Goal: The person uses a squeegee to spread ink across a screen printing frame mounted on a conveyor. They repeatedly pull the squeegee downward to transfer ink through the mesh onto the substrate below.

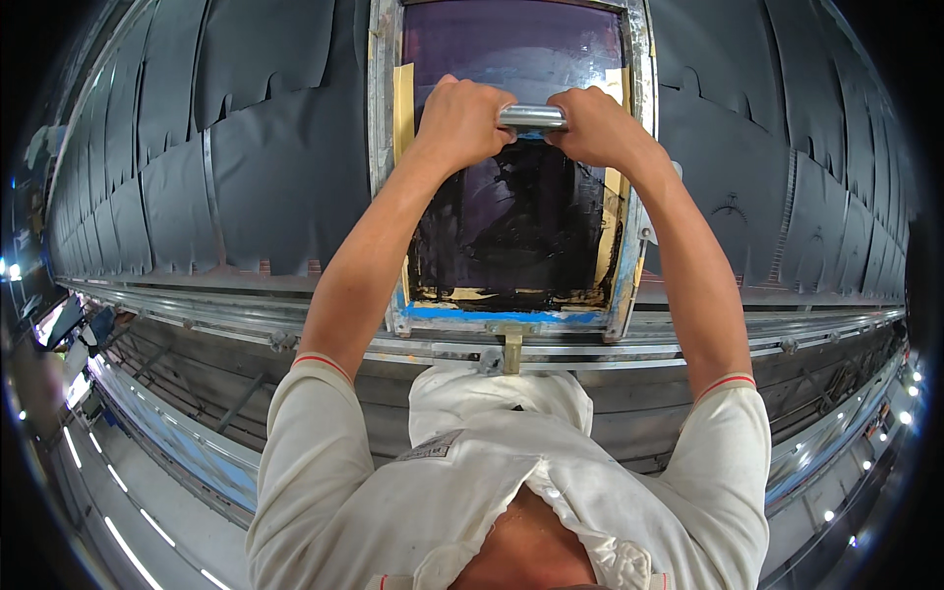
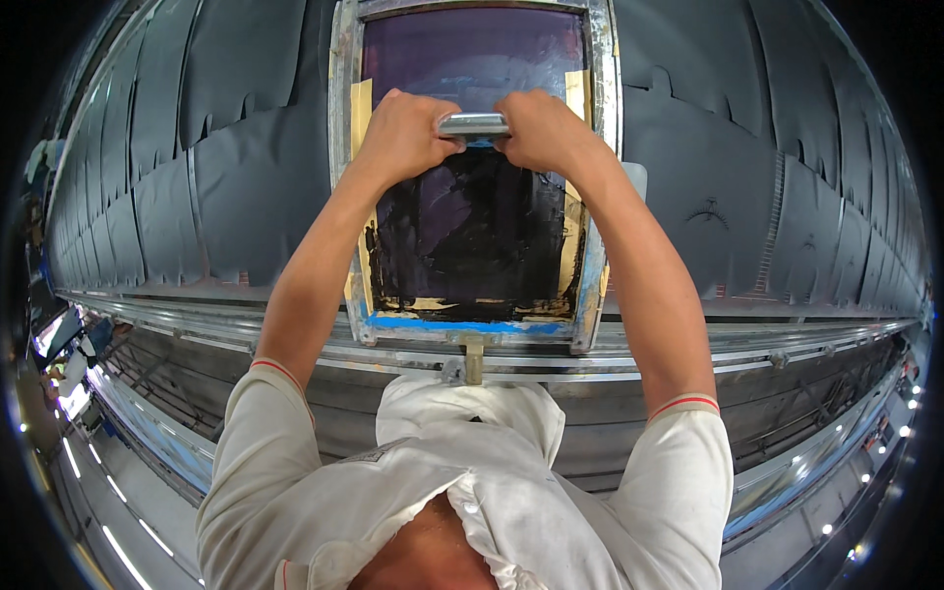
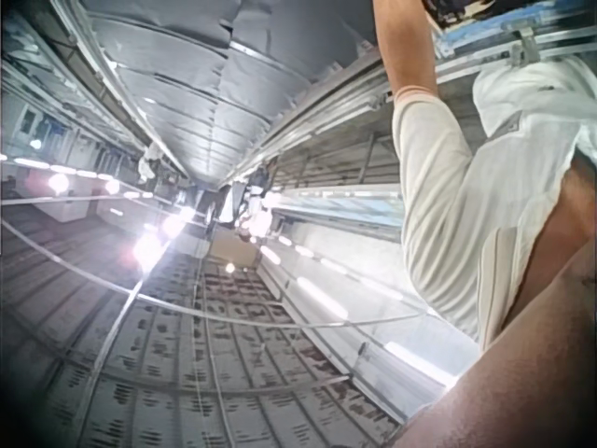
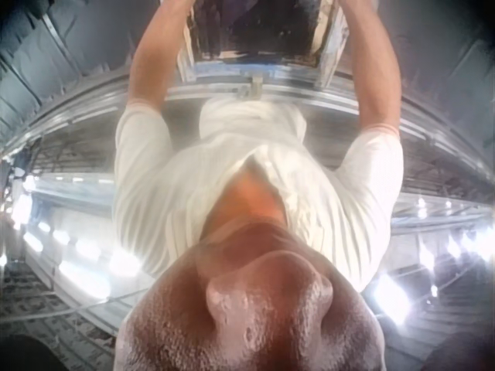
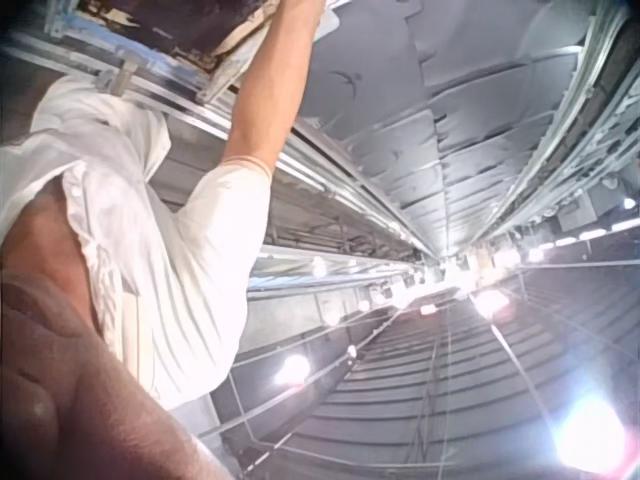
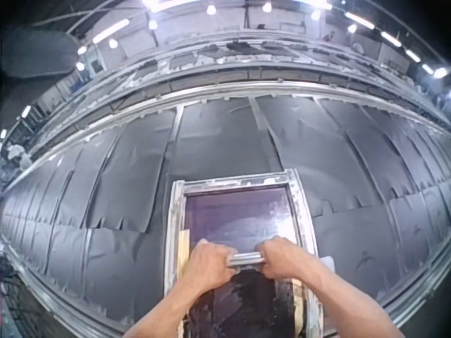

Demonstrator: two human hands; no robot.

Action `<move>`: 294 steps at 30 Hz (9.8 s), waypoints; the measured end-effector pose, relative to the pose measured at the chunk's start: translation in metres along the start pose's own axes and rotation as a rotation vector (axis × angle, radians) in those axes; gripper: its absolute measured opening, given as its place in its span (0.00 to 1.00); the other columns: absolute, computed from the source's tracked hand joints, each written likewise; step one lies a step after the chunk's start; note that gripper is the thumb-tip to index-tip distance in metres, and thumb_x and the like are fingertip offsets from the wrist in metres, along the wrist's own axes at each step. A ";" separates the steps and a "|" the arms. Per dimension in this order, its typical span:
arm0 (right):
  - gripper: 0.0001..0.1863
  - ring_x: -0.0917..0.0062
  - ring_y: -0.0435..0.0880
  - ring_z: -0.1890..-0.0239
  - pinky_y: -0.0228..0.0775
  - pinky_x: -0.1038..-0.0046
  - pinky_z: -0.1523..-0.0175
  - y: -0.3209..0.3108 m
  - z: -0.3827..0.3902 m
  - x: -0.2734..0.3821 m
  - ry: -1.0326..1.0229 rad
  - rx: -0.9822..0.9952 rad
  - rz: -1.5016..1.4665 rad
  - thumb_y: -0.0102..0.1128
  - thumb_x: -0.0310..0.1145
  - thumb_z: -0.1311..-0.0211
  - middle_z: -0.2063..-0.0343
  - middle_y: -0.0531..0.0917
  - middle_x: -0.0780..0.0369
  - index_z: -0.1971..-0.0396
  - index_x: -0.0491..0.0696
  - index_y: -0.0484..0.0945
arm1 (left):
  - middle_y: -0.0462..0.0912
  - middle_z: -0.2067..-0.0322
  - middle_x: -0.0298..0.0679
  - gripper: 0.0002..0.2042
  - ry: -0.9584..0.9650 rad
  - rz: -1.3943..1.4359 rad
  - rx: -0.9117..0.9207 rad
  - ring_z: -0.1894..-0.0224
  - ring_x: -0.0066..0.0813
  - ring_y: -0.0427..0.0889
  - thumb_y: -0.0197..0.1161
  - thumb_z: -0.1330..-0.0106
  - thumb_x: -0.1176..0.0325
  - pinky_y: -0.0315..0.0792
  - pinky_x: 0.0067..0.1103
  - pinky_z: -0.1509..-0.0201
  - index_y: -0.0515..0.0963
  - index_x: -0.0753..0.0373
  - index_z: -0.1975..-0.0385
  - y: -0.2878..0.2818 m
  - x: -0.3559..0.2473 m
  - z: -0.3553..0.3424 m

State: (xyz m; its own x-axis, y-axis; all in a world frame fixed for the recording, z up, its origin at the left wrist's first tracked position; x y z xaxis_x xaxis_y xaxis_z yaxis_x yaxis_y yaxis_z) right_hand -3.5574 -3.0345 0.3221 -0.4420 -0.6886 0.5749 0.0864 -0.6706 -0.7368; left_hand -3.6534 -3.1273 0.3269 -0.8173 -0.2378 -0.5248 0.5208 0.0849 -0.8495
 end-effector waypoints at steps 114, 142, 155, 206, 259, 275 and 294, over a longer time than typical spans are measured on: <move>0.12 0.49 0.86 0.64 0.76 0.55 0.57 -0.007 -0.004 0.001 -0.104 -0.055 0.072 0.74 0.35 0.48 0.71 0.86 0.49 0.68 0.43 0.84 | 0.87 0.75 0.37 0.10 -0.020 -0.075 0.093 0.66 0.42 0.85 0.78 0.50 0.59 0.66 0.34 0.47 0.85 0.53 0.73 -0.009 -0.006 -0.010; 0.20 0.74 0.82 0.70 0.73 0.68 0.60 0.025 0.148 -0.164 0.640 -0.816 -0.604 0.64 0.48 0.29 0.72 0.86 0.60 0.55 0.45 0.83 | 0.89 0.63 0.40 0.11 -0.115 0.013 0.065 0.53 0.47 0.85 0.72 0.42 0.60 0.78 0.38 0.48 0.88 0.52 0.60 -0.009 -0.009 0.027; 0.12 0.88 0.67 0.82 0.56 0.76 0.78 -0.016 0.162 -0.125 0.431 -0.846 -0.966 0.63 0.38 0.26 0.81 0.74 0.70 0.60 0.44 0.81 | 0.87 0.55 0.35 0.22 0.056 -0.044 -0.344 0.54 0.37 0.85 0.71 0.54 0.79 0.76 0.31 0.51 0.84 0.60 0.55 -0.006 -0.113 0.201; 0.11 0.53 0.86 0.60 0.77 0.55 0.53 0.062 0.125 0.052 0.028 0.008 -0.043 0.74 0.35 0.44 0.68 0.87 0.52 0.63 0.48 0.84 | 0.84 0.72 0.39 0.08 0.025 0.054 0.068 0.63 0.46 0.85 0.75 0.49 0.66 0.78 0.40 0.59 0.83 0.55 0.72 0.004 -0.064 0.127; 0.16 0.75 0.81 0.71 0.71 0.66 0.61 -0.023 0.162 -0.143 0.620 -0.817 -0.534 0.63 0.45 0.28 0.73 0.84 0.62 0.59 0.45 0.82 | 0.89 0.54 0.38 0.21 0.160 0.036 -0.256 0.55 0.44 0.85 0.63 0.50 0.83 0.74 0.36 0.52 0.86 0.55 0.56 -0.030 -0.057 0.098; 0.13 0.85 0.76 0.78 0.68 0.74 0.69 0.024 0.126 -0.101 0.252 -0.967 -0.867 0.65 0.39 0.28 0.81 0.79 0.67 0.64 0.43 0.80 | 0.88 0.61 0.36 0.17 0.049 -0.206 -0.279 0.57 0.41 0.84 0.71 0.55 0.80 0.77 0.34 0.52 0.86 0.59 0.62 -0.040 -0.067 0.203; 0.23 0.56 0.87 0.53 0.78 0.60 0.48 -0.048 0.076 -0.007 -0.069 -0.570 -0.450 0.69 0.50 0.35 0.55 0.88 0.53 0.51 0.48 0.85 | 0.88 0.69 0.46 0.14 -0.157 -0.054 0.106 0.63 0.49 0.87 0.80 0.48 0.60 0.79 0.37 0.57 0.88 0.56 0.63 -0.065 -0.012 0.056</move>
State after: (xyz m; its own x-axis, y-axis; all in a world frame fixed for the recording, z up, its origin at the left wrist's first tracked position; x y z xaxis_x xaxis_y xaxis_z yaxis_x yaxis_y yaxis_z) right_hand -3.4907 -3.0186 0.3803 -0.2663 -0.4084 0.8731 -0.5774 -0.6577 -0.4837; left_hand -3.6633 -3.1844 0.3913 -0.8006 -0.3880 -0.4565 0.5070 -0.0327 -0.8613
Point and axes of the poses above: each hand's wrist, its own z-axis away from the middle knuckle, its own y-axis out of the palm, x = y × z, the point moved 9 cm from there along -z, towards the middle knuckle
